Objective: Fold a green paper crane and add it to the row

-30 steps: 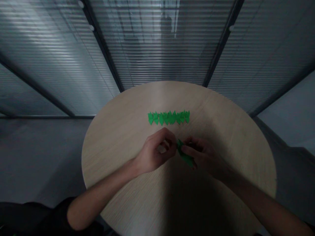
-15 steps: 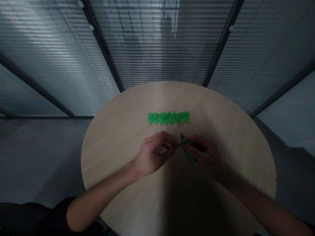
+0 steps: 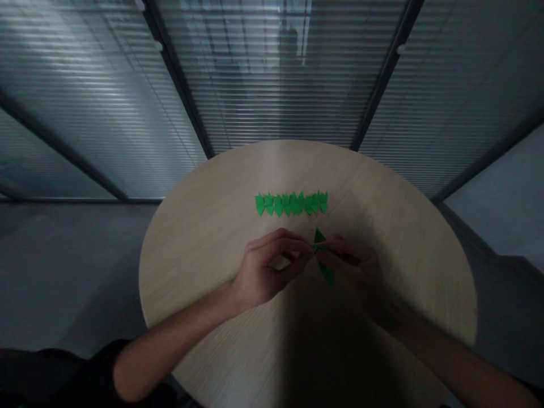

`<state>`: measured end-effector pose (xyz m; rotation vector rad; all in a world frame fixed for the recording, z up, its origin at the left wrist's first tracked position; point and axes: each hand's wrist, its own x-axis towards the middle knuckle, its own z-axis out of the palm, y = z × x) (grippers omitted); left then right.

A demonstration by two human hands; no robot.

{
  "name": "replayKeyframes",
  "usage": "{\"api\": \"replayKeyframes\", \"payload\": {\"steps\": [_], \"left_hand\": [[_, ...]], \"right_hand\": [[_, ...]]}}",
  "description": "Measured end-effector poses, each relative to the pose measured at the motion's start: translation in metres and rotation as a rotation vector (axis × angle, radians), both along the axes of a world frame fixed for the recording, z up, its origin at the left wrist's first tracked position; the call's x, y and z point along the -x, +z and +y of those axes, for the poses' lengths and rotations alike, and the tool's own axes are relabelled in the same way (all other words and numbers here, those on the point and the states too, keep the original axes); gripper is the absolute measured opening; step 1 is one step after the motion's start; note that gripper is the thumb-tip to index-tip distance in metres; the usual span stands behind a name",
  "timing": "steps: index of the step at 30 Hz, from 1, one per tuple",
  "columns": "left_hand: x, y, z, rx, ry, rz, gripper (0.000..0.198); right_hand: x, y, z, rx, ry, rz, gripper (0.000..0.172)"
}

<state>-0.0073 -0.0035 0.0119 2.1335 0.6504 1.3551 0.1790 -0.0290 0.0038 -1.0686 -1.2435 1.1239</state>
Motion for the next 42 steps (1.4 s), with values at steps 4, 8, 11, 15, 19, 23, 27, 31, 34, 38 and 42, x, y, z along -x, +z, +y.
{"api": "replayKeyframes", "payload": {"steps": [4,8,11,15,19,23,27,31,34,38,42], "left_hand": [[0.000,0.001,0.000,-0.016,-0.005,0.007,0.014],[0.000,0.000,0.000,-0.048,-0.010,0.025,0.013],[0.000,-0.003,0.000,-0.086,-0.006,0.045,0.014],[0.000,-0.007,0.000,-0.143,0.018,0.084,0.016],[0.001,-0.009,0.000,-0.201,0.043,0.107,0.018],[0.001,-0.011,0.001,-0.242,0.070,0.122,0.019],[0.001,-0.012,0.001,-0.236,0.061,0.122,0.020],[0.000,-0.012,0.000,-0.206,0.059,0.107,0.017],[0.001,-0.011,0.000,-0.185,0.091,0.107,0.018],[0.002,-0.011,0.001,-0.160,0.112,0.095,0.017],[0.002,-0.010,0.000,-0.159,0.100,0.088,0.021]], "right_hand": [[-0.001,-0.003,0.000,0.026,0.016,0.008,0.008],[-0.001,-0.007,0.000,0.023,0.007,-0.005,0.011],[-0.001,-0.008,0.000,0.030,-0.030,-0.034,0.013],[0.000,-0.006,-0.001,0.020,-0.056,-0.032,0.013],[0.001,-0.005,-0.002,-0.006,-0.039,-0.025,0.010],[0.000,-0.007,-0.004,-0.004,-0.046,-0.046,0.010],[0.000,-0.009,-0.006,0.033,-0.051,0.010,0.011],[0.000,-0.011,-0.003,0.124,-0.013,0.088,0.013],[0.001,-0.012,0.001,0.176,0.042,0.126,0.015],[0.002,-0.012,0.002,0.190,0.084,0.135,0.017],[0.003,-0.012,0.002,0.211,0.090,0.173,0.018]]}}
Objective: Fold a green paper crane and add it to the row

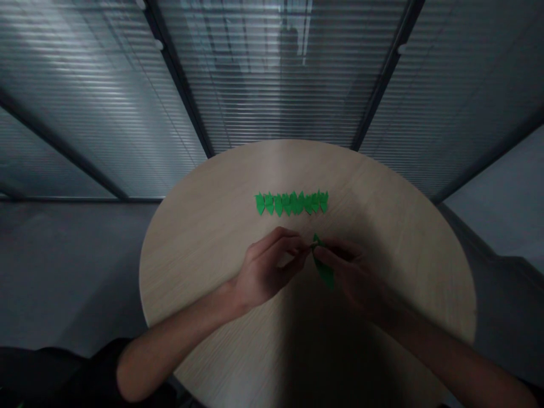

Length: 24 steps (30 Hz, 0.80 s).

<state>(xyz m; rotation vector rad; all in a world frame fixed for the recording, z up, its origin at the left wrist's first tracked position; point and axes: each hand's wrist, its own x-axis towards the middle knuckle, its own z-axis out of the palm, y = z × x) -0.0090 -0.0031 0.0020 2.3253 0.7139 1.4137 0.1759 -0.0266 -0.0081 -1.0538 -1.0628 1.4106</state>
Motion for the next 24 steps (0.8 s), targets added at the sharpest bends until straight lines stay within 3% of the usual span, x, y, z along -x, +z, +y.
{"api": "replayKeyframes", "payload": {"steps": [7,15,19,24], "left_hand": [[-0.0009,-0.0056,0.0011,-0.062,0.013,0.049,0.018],[-0.0020,-0.0047,-0.0002,-0.062,-0.026,0.088,0.018],[-0.0033,-0.0046,-0.0006,0.032,-0.031,0.052,0.014],[-0.0040,-0.0002,-0.0003,0.310,-0.019,-0.009,0.013]], "right_hand": [[-0.0005,-0.0019,-0.0011,-0.002,-0.027,0.025,0.013],[-0.0023,0.0027,-0.0029,0.014,-0.028,0.009,0.018],[-0.0005,0.0020,-0.0009,0.006,-0.036,-0.016,0.017],[0.0014,0.0001,0.0013,0.007,-0.020,0.026,0.019]]}}
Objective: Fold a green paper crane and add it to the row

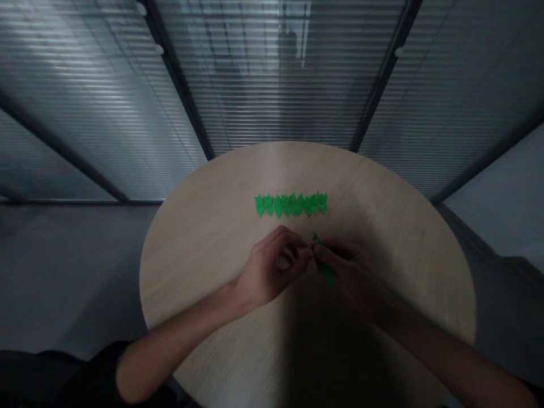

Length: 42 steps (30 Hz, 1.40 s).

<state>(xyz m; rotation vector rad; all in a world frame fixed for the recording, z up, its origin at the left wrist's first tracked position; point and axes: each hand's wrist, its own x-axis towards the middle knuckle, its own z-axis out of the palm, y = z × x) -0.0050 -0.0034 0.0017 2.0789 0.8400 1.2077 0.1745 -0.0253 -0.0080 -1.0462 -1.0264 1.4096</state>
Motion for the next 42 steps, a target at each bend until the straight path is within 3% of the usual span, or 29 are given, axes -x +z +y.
{"api": "replayKeyframes", "payload": {"steps": [4,14,22,26,32,42], "left_hand": [[0.000,0.003,0.001,0.183,0.017,0.026,0.013],[-0.001,-0.003,0.004,0.391,-0.020,0.016,0.018],[0.003,-0.005,0.012,0.356,0.011,0.062,0.017],[0.006,-0.007,0.020,0.285,0.002,0.197,0.016],[0.011,-0.012,0.032,0.205,-0.070,0.441,0.007],[0.018,-0.021,0.044,0.283,-0.182,0.480,0.008]], "right_hand": [[-0.001,-0.002,0.001,0.022,0.008,-0.006,0.021],[-0.001,0.003,0.004,0.004,0.036,-0.062,0.023],[-0.005,-0.007,0.011,-0.140,0.030,-0.271,0.025],[-0.011,-0.013,0.016,-0.259,0.028,-0.527,0.019],[-0.020,-0.022,0.027,-0.404,0.179,-0.891,0.014],[-0.021,-0.033,0.035,-0.437,0.274,-0.949,0.020]]}}
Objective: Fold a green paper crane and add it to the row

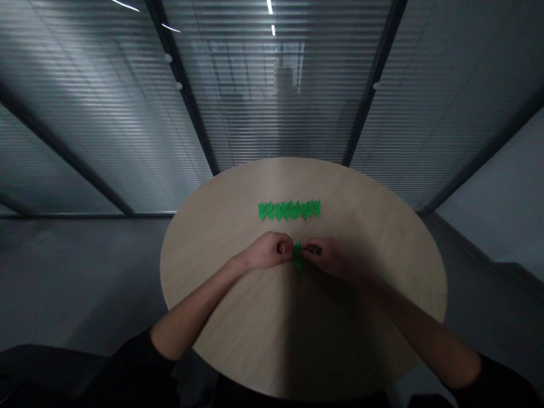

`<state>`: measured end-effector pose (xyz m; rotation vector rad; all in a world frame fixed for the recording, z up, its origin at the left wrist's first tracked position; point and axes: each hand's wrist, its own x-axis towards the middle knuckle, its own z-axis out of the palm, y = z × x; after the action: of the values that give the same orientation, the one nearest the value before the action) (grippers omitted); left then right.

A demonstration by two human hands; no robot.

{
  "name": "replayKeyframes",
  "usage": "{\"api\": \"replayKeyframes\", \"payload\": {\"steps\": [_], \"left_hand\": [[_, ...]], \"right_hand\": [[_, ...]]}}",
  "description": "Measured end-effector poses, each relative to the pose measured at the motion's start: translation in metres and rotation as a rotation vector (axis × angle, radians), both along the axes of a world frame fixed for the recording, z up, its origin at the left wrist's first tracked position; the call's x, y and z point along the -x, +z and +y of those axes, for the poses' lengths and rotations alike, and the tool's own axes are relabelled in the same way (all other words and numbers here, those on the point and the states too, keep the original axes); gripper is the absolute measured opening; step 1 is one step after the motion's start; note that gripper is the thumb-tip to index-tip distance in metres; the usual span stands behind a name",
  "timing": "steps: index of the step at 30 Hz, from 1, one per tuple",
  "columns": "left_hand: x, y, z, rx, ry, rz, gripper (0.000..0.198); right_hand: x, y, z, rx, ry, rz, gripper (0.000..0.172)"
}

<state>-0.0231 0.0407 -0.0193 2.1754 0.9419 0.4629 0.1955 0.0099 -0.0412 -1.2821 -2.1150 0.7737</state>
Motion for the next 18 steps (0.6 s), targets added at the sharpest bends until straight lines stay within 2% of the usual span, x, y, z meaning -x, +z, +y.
{"api": "replayKeyframes", "payload": {"steps": [4,6,8,10,11,14,18], "left_hand": [[0.005,-0.001,0.004,0.171,-0.031,-0.074,0.021],[0.007,-0.003,0.008,0.212,0.006,-0.116,0.032],[0.009,-0.007,0.013,0.142,0.092,-0.160,0.042],[0.011,-0.014,0.020,0.005,0.196,-0.222,0.049],[0.012,-0.017,0.024,-0.050,0.278,-0.261,0.051],[0.019,-0.027,0.034,-0.107,0.392,-0.284,0.050],[0.029,-0.030,0.041,-0.153,0.515,-0.290,0.048]], "right_hand": [[0.000,-0.004,0.003,0.004,-0.033,-0.031,0.020],[0.000,-0.005,0.004,0.009,-0.037,-0.031,0.021],[0.000,-0.006,0.005,0.006,-0.035,-0.021,0.021],[0.000,-0.007,0.005,0.003,-0.034,0.001,0.022],[0.000,-0.008,0.006,0.004,-0.035,0.017,0.023],[0.000,-0.007,0.006,0.024,-0.054,0.103,0.027],[-0.002,-0.008,0.009,0.025,-0.118,0.228,0.035]]}}
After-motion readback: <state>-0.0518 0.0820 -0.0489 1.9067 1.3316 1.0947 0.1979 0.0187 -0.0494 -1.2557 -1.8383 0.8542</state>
